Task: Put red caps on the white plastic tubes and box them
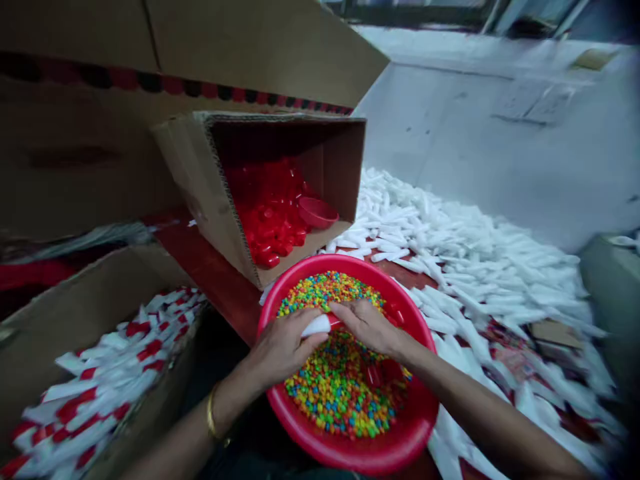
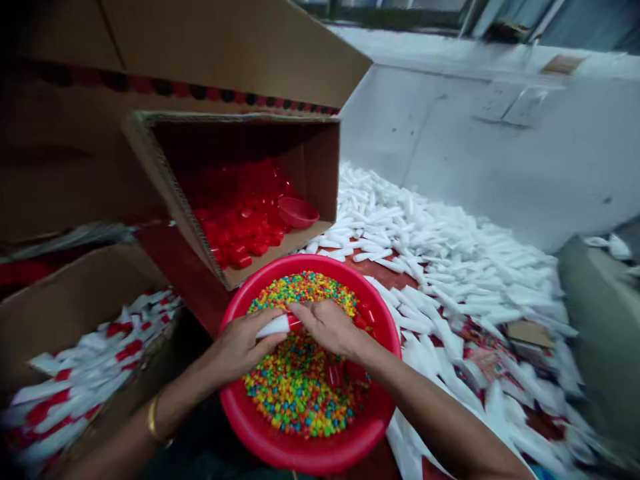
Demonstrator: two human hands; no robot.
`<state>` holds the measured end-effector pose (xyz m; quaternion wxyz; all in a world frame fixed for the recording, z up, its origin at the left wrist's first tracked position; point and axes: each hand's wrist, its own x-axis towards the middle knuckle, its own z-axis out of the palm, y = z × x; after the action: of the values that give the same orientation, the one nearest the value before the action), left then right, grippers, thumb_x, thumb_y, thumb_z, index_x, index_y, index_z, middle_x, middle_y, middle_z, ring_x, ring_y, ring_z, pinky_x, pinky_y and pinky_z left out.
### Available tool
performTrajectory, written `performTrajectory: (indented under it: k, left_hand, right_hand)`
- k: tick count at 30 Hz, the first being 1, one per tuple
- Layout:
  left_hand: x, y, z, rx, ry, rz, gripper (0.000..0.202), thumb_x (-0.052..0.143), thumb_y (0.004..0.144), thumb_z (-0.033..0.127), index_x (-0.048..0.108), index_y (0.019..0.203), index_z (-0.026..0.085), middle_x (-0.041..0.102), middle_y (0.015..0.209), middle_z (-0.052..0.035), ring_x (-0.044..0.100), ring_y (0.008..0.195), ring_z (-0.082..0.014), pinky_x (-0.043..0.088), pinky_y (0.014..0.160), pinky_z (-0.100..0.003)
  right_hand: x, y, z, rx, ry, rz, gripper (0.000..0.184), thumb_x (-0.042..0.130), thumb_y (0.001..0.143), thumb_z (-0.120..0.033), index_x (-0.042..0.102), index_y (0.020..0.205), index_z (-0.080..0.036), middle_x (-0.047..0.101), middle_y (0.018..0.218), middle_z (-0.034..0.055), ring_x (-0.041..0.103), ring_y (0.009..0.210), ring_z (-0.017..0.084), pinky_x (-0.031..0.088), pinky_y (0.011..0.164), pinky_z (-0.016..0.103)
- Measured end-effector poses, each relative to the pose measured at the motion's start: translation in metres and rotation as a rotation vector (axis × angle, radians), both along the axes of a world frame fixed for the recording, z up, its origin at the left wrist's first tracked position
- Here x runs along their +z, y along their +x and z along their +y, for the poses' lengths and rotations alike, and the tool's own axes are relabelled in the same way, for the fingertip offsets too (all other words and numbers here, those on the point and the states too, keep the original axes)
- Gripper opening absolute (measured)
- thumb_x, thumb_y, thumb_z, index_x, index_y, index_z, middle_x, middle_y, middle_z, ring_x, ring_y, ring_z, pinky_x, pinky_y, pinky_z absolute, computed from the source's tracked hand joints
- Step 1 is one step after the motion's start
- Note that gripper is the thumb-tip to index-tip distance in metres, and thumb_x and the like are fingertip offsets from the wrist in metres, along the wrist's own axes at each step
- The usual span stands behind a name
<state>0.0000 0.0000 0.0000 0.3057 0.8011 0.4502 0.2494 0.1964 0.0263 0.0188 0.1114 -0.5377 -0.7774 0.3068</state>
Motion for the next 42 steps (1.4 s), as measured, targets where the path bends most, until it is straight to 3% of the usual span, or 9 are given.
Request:
performTrajectory:
  k: [5, 11, 16, 23, 26, 31, 37, 39, 42]
  left_hand:
    - [0.000, -0.001, 0.001, -0.108, 0.042, 0.044, 0.027, 0.052, 0.086, 0.037, 0.057, 0.107, 0.021, 0.066, 0.099, -0.0032, 0.061, 0.091, -0.0195, 0.047, 0.077, -0.030]
    - [0.003, -0.003, -0.009, -0.124, 0.348, 0.244, 0.029, 0.051, 0.087, 0.026, 0.053, 0.114, 0.017, 0.062, 0.091, -0.0060, 0.060, 0.083, -0.0217, 0.049, 0.070, -0.033]
    - [0.003, -0.008, -0.006, -0.073, 0.293, 0.103, 0.027, 0.051, 0.087, 0.033, 0.054, 0.110, 0.019, 0.063, 0.094, -0.0040, 0.062, 0.082, -0.0181, 0.050, 0.068, -0.029]
    - [-0.007, -0.004, -0.011, -0.089, 0.607, 0.092, 0.030, 0.038, 0.093, 0.031, 0.051, 0.114, 0.014, 0.066, 0.088, -0.0065, 0.064, 0.076, -0.0170, 0.051, 0.064, -0.027]
    - [-0.002, -0.010, -0.017, 0.036, 0.709, 0.091, 0.030, 0.042, 0.092, 0.033, 0.051, 0.115, 0.016, 0.067, 0.091, -0.0058, 0.065, 0.078, -0.0160, 0.050, 0.068, -0.025]
    - [-0.025, -0.087, -0.023, 0.547, 0.650, 0.234, 0.036, 0.043, 0.090, 0.042, 0.052, 0.117, 0.021, 0.067, 0.101, -0.0064, 0.065, 0.084, -0.0188, 0.051, 0.072, -0.028]
    - [-0.093, -0.240, -0.049, 0.859, 0.252, 0.761, 0.039, 0.035, 0.087, 0.044, 0.063, 0.092, 0.017, 0.069, 0.072, -0.0075, 0.064, 0.057, -0.0252, 0.047, 0.042, -0.032]
    - [-0.100, -0.263, -0.057, 0.895, 0.222, 0.856, 0.039, 0.034, 0.085, 0.041, 0.064, 0.086, 0.016, 0.066, 0.064, -0.0074, 0.062, 0.055, -0.0270, 0.046, 0.040, -0.034]
    - [-0.100, -0.251, -0.045, 0.828, 0.339, 0.796, 0.042, 0.032, 0.086, 0.039, 0.063, 0.094, 0.012, 0.067, 0.081, -0.0138, 0.064, 0.075, -0.0325, 0.051, 0.053, -0.043]
  right_hand:
    - [0.003, 0.007, -0.011, 0.189, 0.041, 0.125, 0.037, 0.034, 0.091, -0.048, 0.048, 0.074, -0.018, 0.048, 0.067, 0.0012, 0.043, 0.060, 0.014, 0.033, 0.057, 0.026]
    - [-0.004, -0.007, -0.018, -0.076, -0.559, 0.212, 0.060, 0.015, 0.088, -0.065, 0.041, 0.056, -0.021, 0.030, 0.043, -0.0039, 0.028, 0.038, 0.010, 0.028, 0.041, 0.026]
    - [0.014, -0.003, -0.024, 0.038, -0.045, 0.213, 0.045, 0.036, 0.088, -0.058, 0.051, 0.075, -0.018, 0.053, 0.071, 0.0031, 0.048, 0.065, 0.015, 0.037, 0.061, 0.028]
    - [0.014, -0.013, -0.040, -0.142, -0.471, 0.375, 0.052, 0.030, 0.086, -0.064, 0.041, 0.058, -0.021, 0.033, 0.042, -0.0050, 0.032, 0.035, 0.009, 0.028, 0.039, 0.024]
    - [0.020, -0.007, -0.032, -0.067, -0.317, 0.319, 0.058, 0.016, 0.090, -0.062, 0.046, 0.065, -0.020, 0.044, 0.049, -0.0010, 0.044, 0.043, 0.012, 0.035, 0.046, 0.026]
    - [0.015, 0.031, 0.003, -0.112, 0.301, -0.370, 0.042, 0.034, 0.091, -0.052, 0.055, 0.090, -0.016, 0.062, 0.081, 0.0084, 0.058, 0.072, 0.020, 0.034, 0.058, 0.027]
    - [-0.012, 0.048, 0.024, 0.054, 0.243, -0.696, 0.020, 0.052, 0.083, -0.032, 0.061, 0.085, -0.014, 0.065, 0.080, 0.0114, 0.060, 0.068, 0.021, 0.026, 0.052, 0.028]
    - [-0.013, 0.052, 0.026, 0.101, 0.216, -0.660, 0.013, 0.052, 0.079, -0.023, 0.061, 0.082, -0.015, 0.065, 0.078, 0.0096, 0.059, 0.067, 0.020, 0.026, 0.052, 0.027]
    - [-0.011, 0.057, 0.025, 0.128, 0.209, -0.539, 0.014, 0.054, 0.075, -0.021, 0.059, 0.086, -0.015, 0.065, 0.078, 0.0076, 0.059, 0.068, 0.019, 0.029, 0.053, 0.027]
